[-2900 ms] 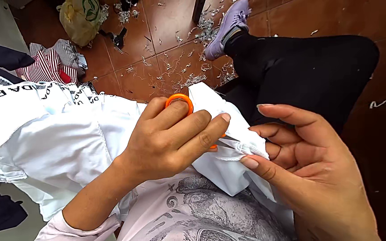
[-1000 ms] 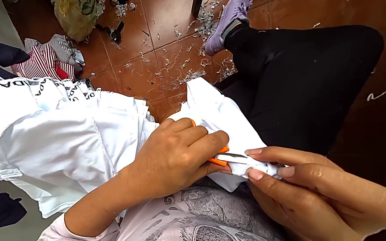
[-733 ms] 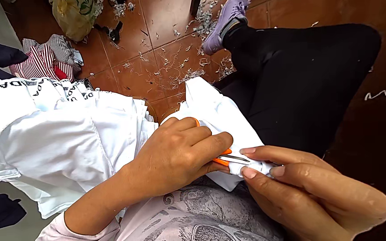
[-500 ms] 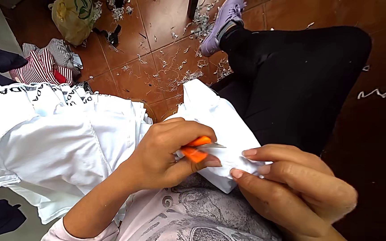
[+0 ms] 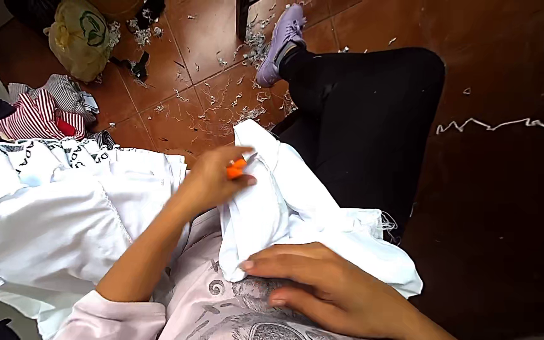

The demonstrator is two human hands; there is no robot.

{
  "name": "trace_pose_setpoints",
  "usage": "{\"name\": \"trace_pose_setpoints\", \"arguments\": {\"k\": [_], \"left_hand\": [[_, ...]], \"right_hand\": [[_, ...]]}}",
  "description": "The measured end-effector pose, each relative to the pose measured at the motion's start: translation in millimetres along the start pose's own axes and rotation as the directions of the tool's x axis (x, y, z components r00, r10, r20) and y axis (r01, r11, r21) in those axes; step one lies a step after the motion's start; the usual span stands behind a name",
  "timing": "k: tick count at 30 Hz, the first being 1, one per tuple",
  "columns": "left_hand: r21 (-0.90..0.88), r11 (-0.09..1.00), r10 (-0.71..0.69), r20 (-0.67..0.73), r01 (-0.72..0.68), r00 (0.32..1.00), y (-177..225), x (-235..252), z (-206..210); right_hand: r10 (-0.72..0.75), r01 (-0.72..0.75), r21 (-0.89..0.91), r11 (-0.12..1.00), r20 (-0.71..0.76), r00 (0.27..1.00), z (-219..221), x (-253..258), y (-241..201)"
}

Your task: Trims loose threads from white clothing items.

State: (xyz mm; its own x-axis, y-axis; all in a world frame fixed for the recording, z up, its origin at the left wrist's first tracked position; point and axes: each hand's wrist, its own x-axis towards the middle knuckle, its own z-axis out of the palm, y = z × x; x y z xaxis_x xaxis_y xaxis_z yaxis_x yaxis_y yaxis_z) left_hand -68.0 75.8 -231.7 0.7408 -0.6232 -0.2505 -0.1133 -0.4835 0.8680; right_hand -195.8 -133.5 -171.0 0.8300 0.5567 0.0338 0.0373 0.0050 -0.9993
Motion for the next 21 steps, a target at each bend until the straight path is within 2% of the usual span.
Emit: {"name": "trace_pose_setpoints", "arguments": {"k": [2,3,5,6,9,13,16,19,21], "left_hand": [[0.035,0.970,0.241,0.010,-0.241,0.971,20,-17,10],[0.009,0.944,0.330,0.046,-0.330,0.943,32,-29,11],[-0.103,0.907,0.417,0.094,-0.408,0.904,48,-52,10],[-0.155,0.898,0.429,0.100,-0.412,0.898,50,-62,9],[-0.242,0.907,0.380,0.111,-0.346,0.918,42,-86,2],[-0.333,0.921,0.260,0.134,-0.204,0.956,28,-105,-2],[-0.313,0.940,0.191,0.150,-0.137,0.970,25,-110,-4],[-0.295,0.955,0.081,0.198,-0.020,0.977,19,-113,-8],[-0.121,0.986,-0.083,0.253,0.117,0.964,15,-117,-8]], "right_hand": [[0.071,-0.069,0.018,0.997,-0.254,0.965,-14,-4,-4],[0.108,-0.125,-0.017,0.992,-0.391,0.914,-22,-3,-6],[0.133,-0.245,-0.140,0.959,-0.541,0.830,-42,4,-2],[0.145,-0.296,-0.212,0.931,-0.531,0.835,-50,9,3],[0.229,-0.361,-0.403,0.841,-0.339,0.912,-54,31,20],[0.220,-0.300,-0.618,0.727,-0.204,0.954,-39,67,58],[0.252,-0.264,-0.686,0.679,-0.120,0.960,-34,84,80],[0.262,-0.267,-0.686,0.676,-0.115,0.958,-35,88,84],[0.231,-0.253,-0.711,0.657,-0.129,0.964,-39,88,82]]}}
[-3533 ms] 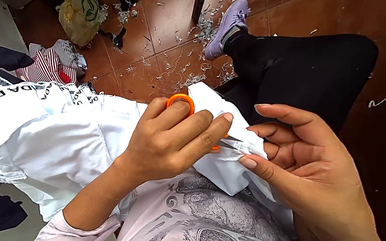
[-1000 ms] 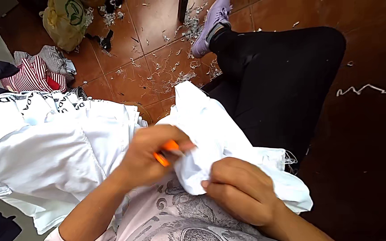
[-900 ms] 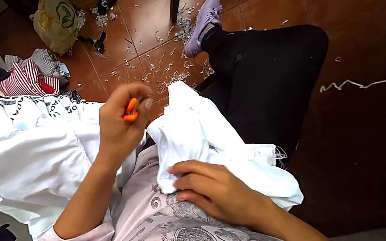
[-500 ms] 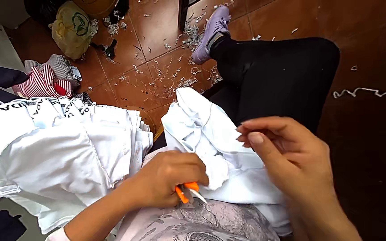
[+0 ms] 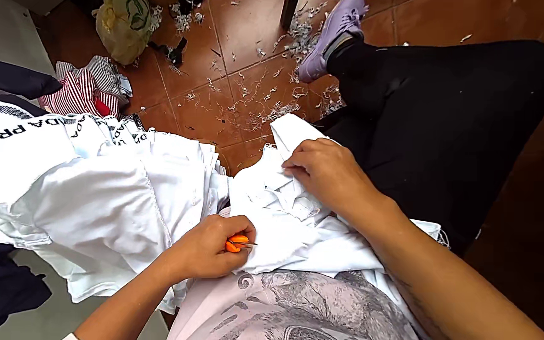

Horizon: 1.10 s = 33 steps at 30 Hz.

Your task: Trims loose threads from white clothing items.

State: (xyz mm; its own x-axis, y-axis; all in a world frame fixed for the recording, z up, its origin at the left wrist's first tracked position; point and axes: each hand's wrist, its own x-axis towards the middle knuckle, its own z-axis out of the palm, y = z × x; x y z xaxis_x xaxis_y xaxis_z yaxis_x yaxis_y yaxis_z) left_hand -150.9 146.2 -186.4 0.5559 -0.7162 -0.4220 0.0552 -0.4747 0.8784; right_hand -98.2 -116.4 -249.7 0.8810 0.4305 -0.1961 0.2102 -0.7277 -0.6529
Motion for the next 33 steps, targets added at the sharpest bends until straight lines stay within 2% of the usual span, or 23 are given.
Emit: {"name": "trace_pose_setpoints", "arguments": {"k": [1,3,5,7,9,12,13,15,17,19,22,25,29,30,33], "left_hand": [[0.122,0.990,-0.077,0.022,0.074,0.997,-1,0,0],[0.295,0.948,-0.150,0.084,0.119,0.985,-1,1,-5],[0.354,0.934,-0.081,0.075,0.050,0.994,3,4,-19],[0.348,0.935,0.106,-0.097,-0.066,0.990,12,15,-38],[0.305,0.941,0.242,-0.299,-0.148,0.923,19,41,-50],[0.241,0.924,0.380,-0.472,-0.298,0.796,13,91,-49],[0.220,0.913,0.409,-0.478,-0.345,0.777,10,105,-47],[0.151,0.909,0.417,-0.386,-0.389,0.823,8,124,-44],[0.085,0.922,0.385,-0.323,-0.379,0.865,5,134,-37],[-0.005,0.945,0.307,-0.336,-0.328,0.890,3,136,-30],[-0.161,0.929,0.242,-0.415,-0.332,0.877,1,129,-22],[-0.214,0.886,0.263,-0.500,-0.412,0.825,-1,124,-17],[-0.193,0.855,0.320,-0.534,-0.481,0.783,3,124,-18],[-0.201,0.844,0.340,-0.517,-0.498,0.785,5,123,-19],[-0.268,0.814,0.368,-0.450,-0.516,0.814,8,118,-26]], "right_hand": [[0.000,-0.001,-0.011,1.000,-0.044,0.999,-4,-1,1],[0.046,-0.044,0.014,0.999,-0.161,0.986,-13,-6,2],[0.139,-0.106,0.134,0.985,-0.264,0.954,-23,-10,2],[0.222,-0.101,0.371,0.923,-0.301,0.927,-27,-12,6],[0.233,-0.005,0.600,0.800,-0.302,0.924,-25,-14,6],[0.158,0.125,0.657,0.743,-0.354,0.922,-23,-15,4],[0.122,0.165,0.639,0.751,-0.381,0.917,-23,-15,4],[0.113,0.221,0.661,0.717,-0.423,0.899,-23,-15,2],[0.196,0.243,0.736,0.632,-0.455,0.869,-21,-13,-2],[0.264,0.196,0.788,0.584,-0.413,0.872,-20,-13,-4],[0.267,0.105,0.764,0.636,-0.346,0.899,-17,-25,-8],[0.246,0.101,0.799,0.592,-0.299,0.922,-16,-36,-15],[0.124,0.136,0.863,0.486,-0.223,0.967,-26,-38,-14],[0.096,0.134,0.848,0.513,-0.212,0.973,-29,-38,-13],[0.026,0.103,0.707,0.700,-0.170,0.985,-42,-41,-8]]}}
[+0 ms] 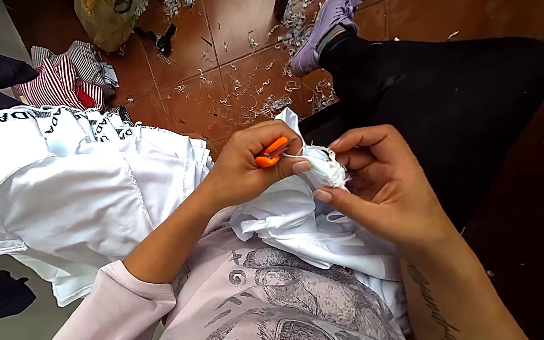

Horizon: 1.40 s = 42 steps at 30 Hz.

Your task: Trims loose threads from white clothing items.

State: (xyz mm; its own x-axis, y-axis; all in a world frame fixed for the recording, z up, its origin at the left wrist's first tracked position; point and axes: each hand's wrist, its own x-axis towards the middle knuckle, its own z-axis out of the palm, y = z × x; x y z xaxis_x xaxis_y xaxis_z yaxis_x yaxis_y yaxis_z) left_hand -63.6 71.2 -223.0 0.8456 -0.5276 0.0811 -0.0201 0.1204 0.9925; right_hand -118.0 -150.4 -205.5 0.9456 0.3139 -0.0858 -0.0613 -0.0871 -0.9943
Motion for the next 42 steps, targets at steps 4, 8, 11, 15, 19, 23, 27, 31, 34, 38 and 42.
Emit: {"name": "trace_pose_setpoints", "arguments": {"k": [4,8,11,15,19,23,27,31,34,38,42], "left_hand": [[0.039,0.997,-0.071,0.035,0.069,0.997,0,-6,-6],[0.150,0.989,-0.035,0.134,0.014,0.990,6,-7,-2],[0.175,0.981,0.059,0.121,-0.079,0.991,11,-1,7],[0.348,0.915,0.160,0.159,-0.206,0.974,13,8,14],[0.564,0.780,0.234,0.139,-0.271,0.962,9,19,2],[0.470,0.861,0.186,0.060,-0.192,0.981,8,25,0],[0.260,0.960,0.123,-0.044,-0.108,0.991,9,29,4],[0.079,0.991,-0.120,0.135,0.110,0.984,2,22,-9],[0.188,0.966,-0.215,0.212,0.176,0.953,2,9,-18],[0.576,0.817,-0.145,0.220,-0.008,0.965,14,-2,-22],[0.686,0.714,-0.040,0.245,-0.144,0.969,36,1,-25]], "right_hand": [[-0.080,0.080,-0.021,0.997,0.010,0.997,-14,-4,-3],[-0.029,0.035,0.062,0.997,-0.107,0.994,1,-12,-5],[-0.007,0.013,0.043,0.999,-0.151,0.989,10,-14,-8],[0.033,-0.034,-0.004,0.999,-0.191,0.981,21,-13,-9],[-0.005,0.021,0.082,0.996,-0.191,0.981,21,-13,-3],[-0.074,0.071,-0.027,0.997,-0.130,0.989,17,-12,-1],[-0.086,0.078,-0.113,0.991,-0.062,0.994,18,-9,-1],[0.006,0.004,0.097,0.995,-0.102,0.995,17,-11,0],[0.035,0.000,0.217,0.976,-0.157,0.987,12,-11,2],[0.025,0.014,0.210,0.978,-0.183,0.983,8,-11,-1],[-0.002,0.023,0.133,0.991,-0.157,0.988,7,-10,-5]]}}
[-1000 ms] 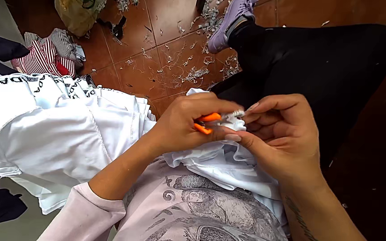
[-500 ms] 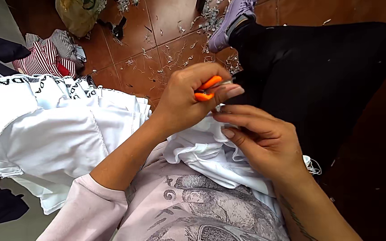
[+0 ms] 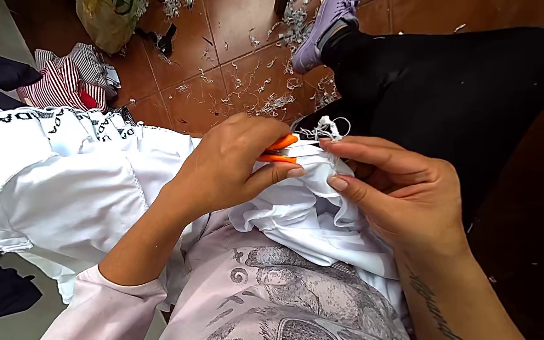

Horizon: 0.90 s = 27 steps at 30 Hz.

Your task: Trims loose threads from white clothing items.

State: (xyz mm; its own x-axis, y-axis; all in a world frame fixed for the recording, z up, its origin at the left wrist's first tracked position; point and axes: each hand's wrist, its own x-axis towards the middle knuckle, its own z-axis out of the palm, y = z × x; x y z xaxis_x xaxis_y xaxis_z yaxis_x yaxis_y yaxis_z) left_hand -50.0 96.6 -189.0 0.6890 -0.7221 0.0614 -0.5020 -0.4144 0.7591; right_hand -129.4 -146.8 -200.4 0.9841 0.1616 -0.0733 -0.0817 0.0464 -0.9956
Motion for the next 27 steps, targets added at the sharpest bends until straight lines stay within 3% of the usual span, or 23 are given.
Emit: {"name": "trace_pose_setpoints", "arguments": {"k": [5,12,21,23,27], "left_hand": [[0.042,0.997,0.060,0.141,-0.066,0.988,4,8,-5],[0.043,0.996,0.060,0.233,-0.072,0.971,7,16,-1],[-0.023,0.995,0.095,0.195,-0.092,0.976,2,9,11],[-0.083,0.993,0.101,0.162,-0.088,0.982,0,7,13],[-0.391,0.920,0.002,0.085,0.032,0.996,-14,1,14]], "right_hand": [[-0.021,0.024,-0.088,0.996,0.041,0.999,-1,1,-7],[-0.037,0.068,-0.244,0.967,0.130,0.991,0,5,-14],[-0.008,0.075,-0.388,0.919,0.173,0.985,1,9,-18],[0.015,0.042,-0.383,0.923,0.145,0.989,4,9,-18],[0.100,-0.086,-0.245,0.966,0.043,0.994,6,7,-17]]}}
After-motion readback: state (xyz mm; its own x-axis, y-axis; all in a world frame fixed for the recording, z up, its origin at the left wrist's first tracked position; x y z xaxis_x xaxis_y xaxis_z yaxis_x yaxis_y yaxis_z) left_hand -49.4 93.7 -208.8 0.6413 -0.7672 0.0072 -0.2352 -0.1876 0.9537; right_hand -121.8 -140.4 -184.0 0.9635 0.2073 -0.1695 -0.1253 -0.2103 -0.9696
